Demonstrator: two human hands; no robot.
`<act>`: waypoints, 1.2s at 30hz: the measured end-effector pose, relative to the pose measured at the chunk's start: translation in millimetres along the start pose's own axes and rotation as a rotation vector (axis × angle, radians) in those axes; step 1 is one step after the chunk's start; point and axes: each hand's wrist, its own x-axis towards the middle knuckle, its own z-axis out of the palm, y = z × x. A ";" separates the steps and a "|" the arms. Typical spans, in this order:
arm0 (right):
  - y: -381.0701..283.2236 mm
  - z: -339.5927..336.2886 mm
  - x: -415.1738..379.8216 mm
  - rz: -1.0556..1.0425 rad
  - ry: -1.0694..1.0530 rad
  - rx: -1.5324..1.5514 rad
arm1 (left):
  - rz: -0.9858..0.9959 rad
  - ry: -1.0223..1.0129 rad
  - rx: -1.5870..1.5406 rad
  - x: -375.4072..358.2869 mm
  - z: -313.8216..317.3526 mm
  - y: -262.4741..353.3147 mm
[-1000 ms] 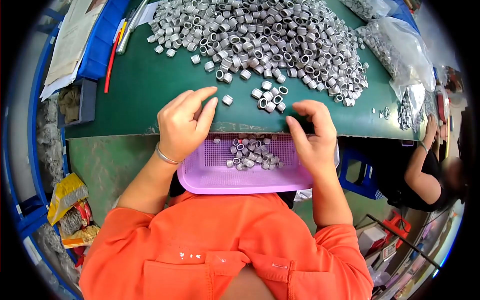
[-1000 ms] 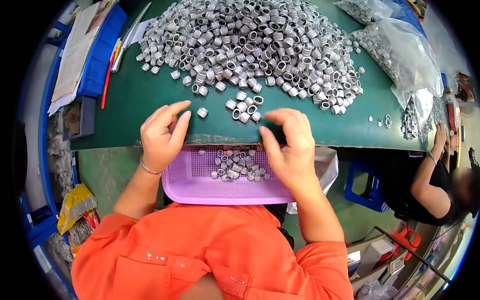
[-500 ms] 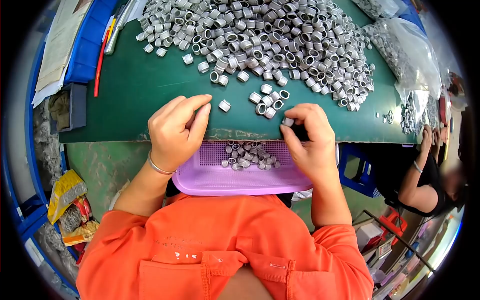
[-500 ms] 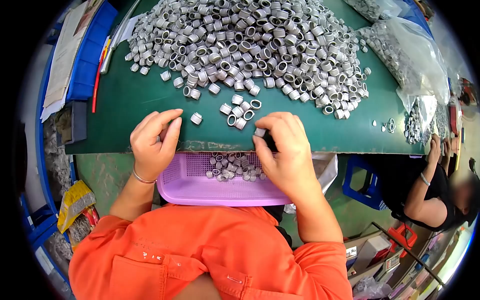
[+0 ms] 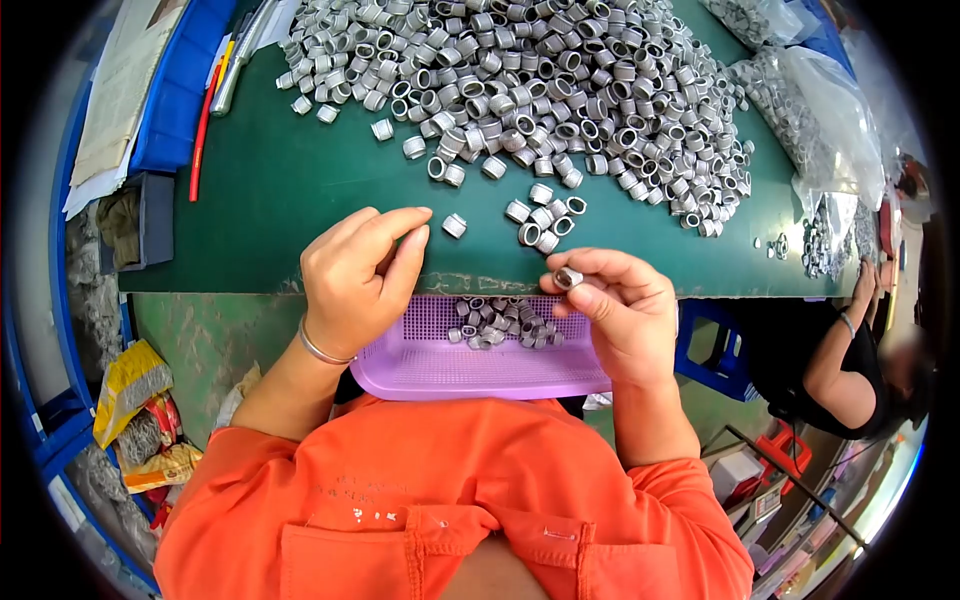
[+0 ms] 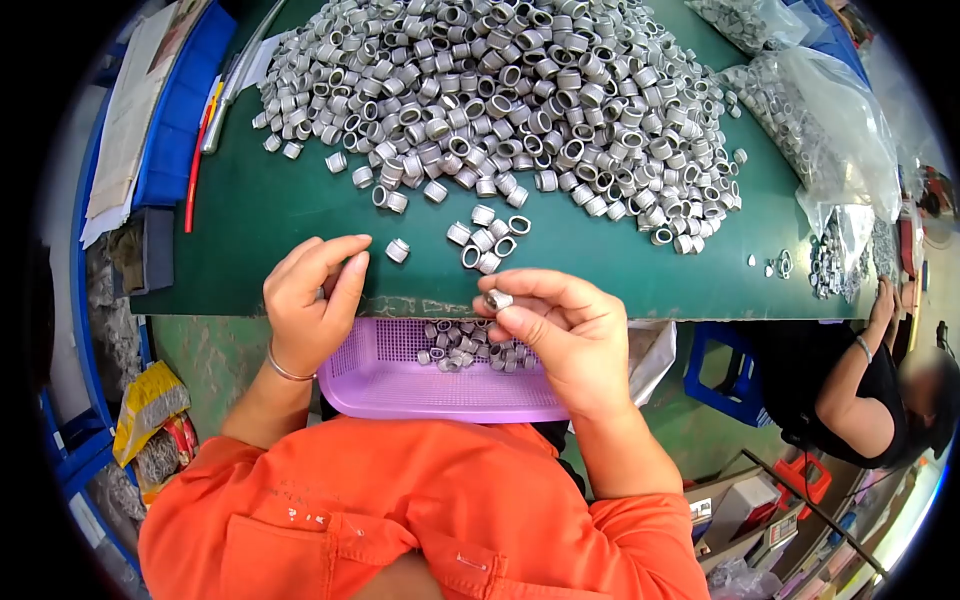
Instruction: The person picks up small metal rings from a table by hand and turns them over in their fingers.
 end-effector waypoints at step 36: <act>28.8 13.4 -42.1 0.066 -0.041 0.087 | -0.240 -0.392 -0.578 -38.0 15.2 52.7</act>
